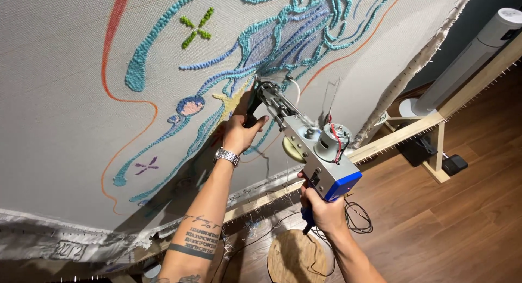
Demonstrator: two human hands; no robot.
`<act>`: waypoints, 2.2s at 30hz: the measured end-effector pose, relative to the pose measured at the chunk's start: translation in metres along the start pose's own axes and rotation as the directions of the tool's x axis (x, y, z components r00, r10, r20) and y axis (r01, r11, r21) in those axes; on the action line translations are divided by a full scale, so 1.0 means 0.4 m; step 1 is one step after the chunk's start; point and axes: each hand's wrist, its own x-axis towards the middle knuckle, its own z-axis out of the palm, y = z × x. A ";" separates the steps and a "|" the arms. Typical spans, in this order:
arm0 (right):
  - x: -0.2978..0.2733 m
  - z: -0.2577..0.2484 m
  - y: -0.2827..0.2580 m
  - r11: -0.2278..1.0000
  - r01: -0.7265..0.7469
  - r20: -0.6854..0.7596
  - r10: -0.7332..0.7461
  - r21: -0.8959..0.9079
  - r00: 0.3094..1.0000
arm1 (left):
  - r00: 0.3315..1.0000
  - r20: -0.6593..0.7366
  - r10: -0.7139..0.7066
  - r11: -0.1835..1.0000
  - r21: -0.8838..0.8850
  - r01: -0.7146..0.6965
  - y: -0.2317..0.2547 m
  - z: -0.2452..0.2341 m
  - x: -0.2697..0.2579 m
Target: Using a tufting gun to create a colorful design on a large canvas frame.
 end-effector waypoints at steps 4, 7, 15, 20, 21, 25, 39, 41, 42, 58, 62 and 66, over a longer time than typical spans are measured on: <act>0.001 0.001 -0.006 0.999 -0.010 -0.014 0.011 0.030 1.000 | 0.999 -0.030 0.033 0.998 0.056 -0.031 -0.002 0.007 0.011; 0.003 -0.005 -0.003 1.000 -0.002 -0.007 0.002 0.005 1.000 | 1.000 0.016 -0.019 0.994 -0.104 0.020 -0.021 0.022 0.032; 0.011 -0.011 -0.014 0.999 -0.022 0.041 0.021 0.031 0.999 | 0.999 -0.026 0.027 0.993 -0.111 -0.029 0.024 0.004 0.002; 0.006 -0.022 0.002 0.999 -0.031 -0.032 0.030 -0.023 0.999 | 0.992 0.006 0.122 0.992 -0.034 -0.122 0.045 -0.012 -0.001; 0.003 -0.030 0.007 0.999 -0.050 -0.071 0.048 -0.017 0.996 | 0.975 -0.015 0.220 0.975 -0.014 -0.221 0.044 -0.006 -0.002; -0.009 -0.050 -0.017 0.996 -0.084 -0.090 0.083 -0.009 0.992 | 0.998 0.042 -0.043 0.996 0.084 0.039 0.028 0.022 -0.013; -0.087 -0.240 -0.165 0.996 -0.090 -0.009 0.090 -0.018 0.996 | 0.757 0.620 0.206 0.888 -0.443 0.121 0.049 0.166 -0.124; -0.120 -0.193 -0.207 0.996 -0.007 -0.097 -0.002 -0.084 0.995 | 0.775 0.584 0.244 0.859 -0.501 0.107 0.011 0.216 -0.118; -0.135 -0.168 -0.227 0.985 0.069 -0.179 -0.097 -0.156 0.979 | 0.791 0.545 0.279 0.826 -0.556 0.092 -0.009 0.239 -0.114; -0.167 -0.264 -0.246 0.986 0.125 -0.144 -0.140 -0.108 0.980 | 0.779 0.341 0.527 0.769 -0.581 -0.266 0.098 0.115 -0.168; -0.159 -0.271 -0.250 0.990 0.122 0.046 -0.126 0.067 0.991 | 0.795 -0.138 0.591 0.800 -0.024 -0.599 0.103 0.020 -0.137; -0.160 -0.253 -0.255 0.998 0.063 0.021 -0.064 0.028 0.998 | 0.689 -0.326 0.647 0.761 0.330 -0.558 0.085 -0.008 -0.058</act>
